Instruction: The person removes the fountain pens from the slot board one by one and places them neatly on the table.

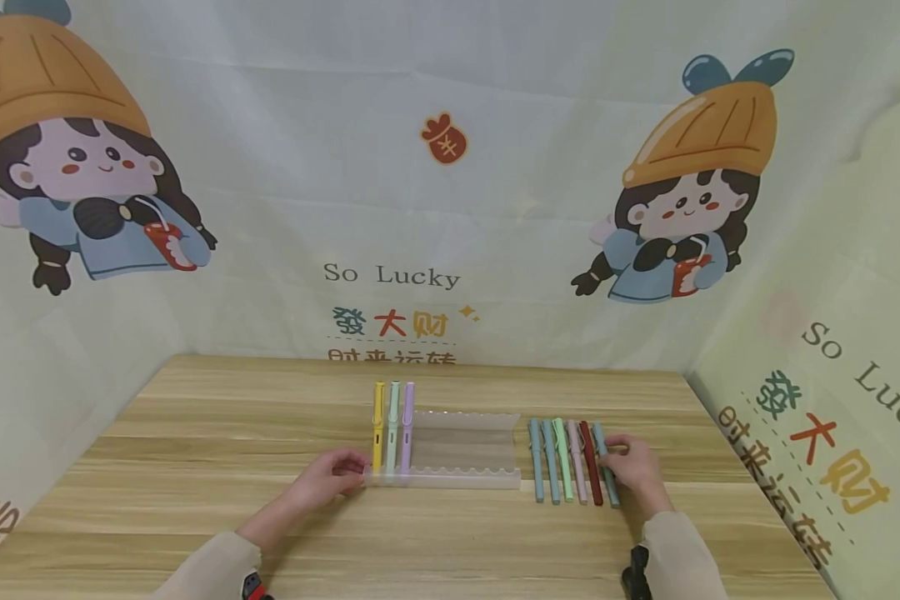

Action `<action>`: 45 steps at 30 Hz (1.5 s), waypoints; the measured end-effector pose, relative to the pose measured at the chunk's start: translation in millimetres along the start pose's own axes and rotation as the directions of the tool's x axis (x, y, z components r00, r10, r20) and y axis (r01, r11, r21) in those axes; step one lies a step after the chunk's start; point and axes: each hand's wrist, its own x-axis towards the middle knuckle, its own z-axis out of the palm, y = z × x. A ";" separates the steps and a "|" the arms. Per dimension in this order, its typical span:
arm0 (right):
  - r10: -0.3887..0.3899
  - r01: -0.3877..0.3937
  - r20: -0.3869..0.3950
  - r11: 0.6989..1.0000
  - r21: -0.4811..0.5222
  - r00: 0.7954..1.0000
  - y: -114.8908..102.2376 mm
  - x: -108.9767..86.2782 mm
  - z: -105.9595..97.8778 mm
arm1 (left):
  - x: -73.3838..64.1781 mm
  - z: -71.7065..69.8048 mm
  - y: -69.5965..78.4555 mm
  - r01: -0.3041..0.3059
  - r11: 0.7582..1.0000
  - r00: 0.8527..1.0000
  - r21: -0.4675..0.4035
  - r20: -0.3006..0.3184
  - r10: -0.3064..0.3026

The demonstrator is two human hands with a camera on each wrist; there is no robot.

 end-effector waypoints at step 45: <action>-0.197 0.201 -0.048 0.974 0.103 0.979 -44.8 -29.4 38.9 | 0.6 -1.8 -5.9 -0.049 0.999 0.999 0.012 0.014 0.049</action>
